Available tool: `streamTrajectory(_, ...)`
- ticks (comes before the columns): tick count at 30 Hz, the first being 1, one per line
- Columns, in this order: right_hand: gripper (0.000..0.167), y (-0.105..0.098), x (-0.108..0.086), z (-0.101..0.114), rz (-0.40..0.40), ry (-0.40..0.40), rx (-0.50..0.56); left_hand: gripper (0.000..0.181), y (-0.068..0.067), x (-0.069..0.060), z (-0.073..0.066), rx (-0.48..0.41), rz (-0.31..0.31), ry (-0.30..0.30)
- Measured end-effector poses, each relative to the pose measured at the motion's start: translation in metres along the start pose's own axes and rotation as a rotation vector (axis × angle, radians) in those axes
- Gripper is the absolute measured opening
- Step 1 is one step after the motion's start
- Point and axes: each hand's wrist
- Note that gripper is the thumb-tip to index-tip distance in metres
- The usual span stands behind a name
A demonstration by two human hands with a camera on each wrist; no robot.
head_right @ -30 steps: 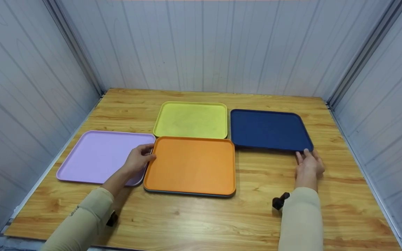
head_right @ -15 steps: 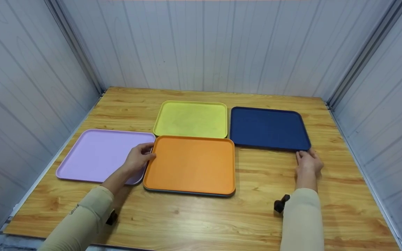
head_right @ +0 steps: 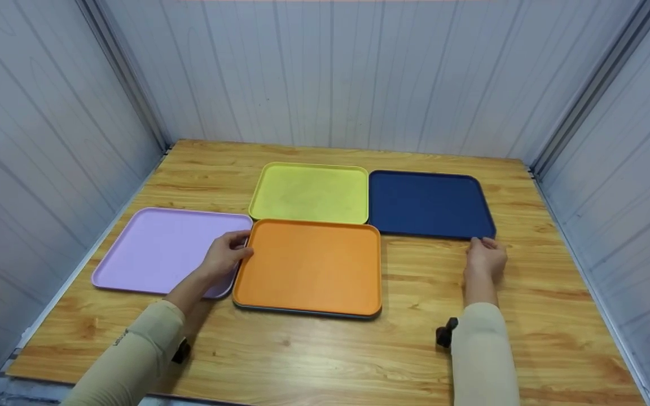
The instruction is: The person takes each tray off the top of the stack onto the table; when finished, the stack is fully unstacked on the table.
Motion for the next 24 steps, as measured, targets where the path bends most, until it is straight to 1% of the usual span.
streamTrajectory(2, 0.012, 0.002, -0.002, -0.008, 0.027, -0.021, -0.009, 0.043, 0.000, 0.000, 0.000, 0.005, -0.001, -0.002)
streamTrajectory(3, 0.009, 0.002, -0.003, -0.012, 0.050, -0.029, -0.031, 0.043, 0.000, 0.000, -0.001, 0.006, -0.002, -0.006)
streamTrajectory(4, 0.009, 0.003, -0.004, -0.016, 0.073, -0.036, -0.069, 0.043, 0.000, 0.000, -0.001, 0.008, -0.002, -0.005)
streamTrajectory(6, 0.018, 0.005, -0.005, -0.023, 0.150, -0.061, -0.161, 0.043, 0.000, 0.001, -0.001, 0.012, -0.002, -0.005)
streamTrajectory(9, 0.035, 0.007, -0.007, -0.032, 0.306, -0.077, -0.284, 0.042, 0.000, 0.001, 0.001, 0.014, -0.004, -0.003)
streamTrajectory(12, 0.043, 0.010, -0.012, -0.036, 0.450, -0.068, -0.331, 0.042, 0.000, 0.001, 0.001, 0.024, -0.009, -0.004)
streamTrajectory(14, 0.046, 0.012, -0.015, -0.038, 0.512, -0.062, -0.352, 0.042, 0.000, 0.001, 0.000, 0.027, -0.009, -0.008)
streamTrajectory(20, 0.046, 0.019, -0.027, -0.045, 0.602, -0.053, -0.440, 0.044, 0.001, 0.000, -0.001, 0.019, 0.000, -0.035)
streamTrajectory(24, 0.050, 0.023, -0.034, -0.049, 0.633, -0.045, -0.469, 0.045, 0.001, -0.001, 0.000, 0.004, 0.002, -0.045)
Point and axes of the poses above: each hand's wrist, its own x-axis towards the middle knuckle, its own y-axis out of the palm, z = x × y, and after that the axes turned 2 degrees about -z, right-handed
